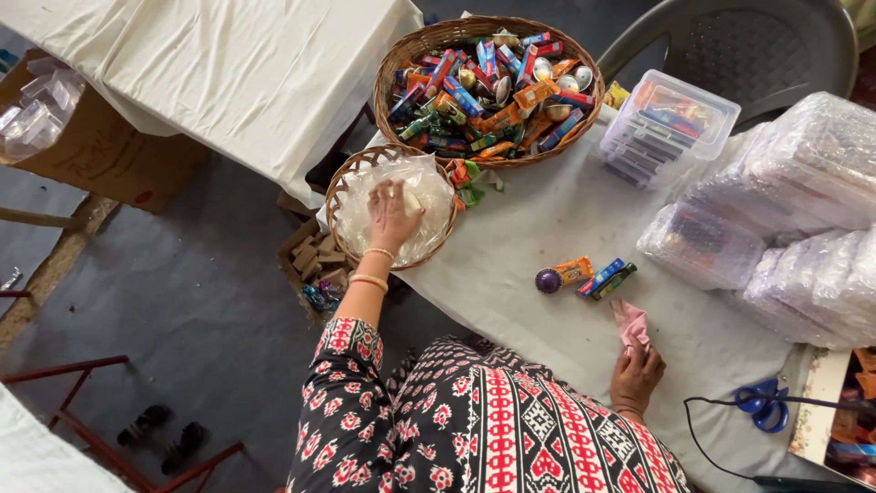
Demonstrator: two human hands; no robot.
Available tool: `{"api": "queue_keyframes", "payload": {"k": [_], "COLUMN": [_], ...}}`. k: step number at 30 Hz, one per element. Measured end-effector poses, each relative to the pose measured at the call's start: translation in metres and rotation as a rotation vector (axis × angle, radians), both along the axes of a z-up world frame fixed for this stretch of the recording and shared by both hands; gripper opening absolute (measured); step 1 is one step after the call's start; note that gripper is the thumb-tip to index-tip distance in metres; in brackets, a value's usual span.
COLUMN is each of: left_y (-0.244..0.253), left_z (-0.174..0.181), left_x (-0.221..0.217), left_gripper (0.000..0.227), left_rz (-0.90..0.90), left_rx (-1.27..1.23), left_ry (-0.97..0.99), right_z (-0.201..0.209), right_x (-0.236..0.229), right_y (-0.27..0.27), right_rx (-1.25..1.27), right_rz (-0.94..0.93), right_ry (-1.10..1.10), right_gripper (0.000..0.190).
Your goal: Sort various small items and package them into small plastic boxes and bags.
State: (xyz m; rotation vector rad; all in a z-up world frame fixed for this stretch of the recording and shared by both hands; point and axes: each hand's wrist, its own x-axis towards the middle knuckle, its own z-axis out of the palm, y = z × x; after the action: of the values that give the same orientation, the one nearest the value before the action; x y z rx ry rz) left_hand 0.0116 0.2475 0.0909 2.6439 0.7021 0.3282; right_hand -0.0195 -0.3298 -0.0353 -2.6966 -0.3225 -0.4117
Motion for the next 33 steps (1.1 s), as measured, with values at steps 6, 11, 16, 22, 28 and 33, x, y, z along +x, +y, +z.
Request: {"api": "queue_keyframes", "payload": {"k": [6, 11, 16, 22, 28, 33], "left_y": [-0.017, -0.005, 0.026, 0.013, -0.044, -0.119], "left_z": [-0.014, -0.017, -0.051, 0.036, 0.012, 0.022], "left_x": [0.001, 0.011, 0.026, 0.035, 0.022, -0.001], "left_gripper": [0.046, 0.007, 0.008, 0.011, 0.023, 0.015], "left_rz": [-0.219, -0.121, 0.124, -0.073, -0.143, -0.230], "left_rx": [0.210, 0.048, -0.661, -0.125, -0.727, -0.923], "left_ry": [-0.169, -0.127, -0.507, -0.762, -0.649, -0.551], "right_z": [-0.002, 0.002, -0.002, -0.007, 0.009, 0.022], "right_x": [0.001, 0.000, 0.002, 0.001, -0.002, -0.012], "right_y": [0.000, 0.002, 0.001, -0.002, 0.000, 0.007], "right_rx": [-0.004, 0.002, 0.001, 0.000, 0.022, 0.149], "right_rz": [-0.002, -0.010, -0.018, -0.016, -0.022, 0.045], "right_ry": [-0.023, -0.022, -0.012, -0.017, 0.054, -0.079], "right_gripper": [0.041, 0.041, 0.041, 0.044, 0.046, 0.054]}}
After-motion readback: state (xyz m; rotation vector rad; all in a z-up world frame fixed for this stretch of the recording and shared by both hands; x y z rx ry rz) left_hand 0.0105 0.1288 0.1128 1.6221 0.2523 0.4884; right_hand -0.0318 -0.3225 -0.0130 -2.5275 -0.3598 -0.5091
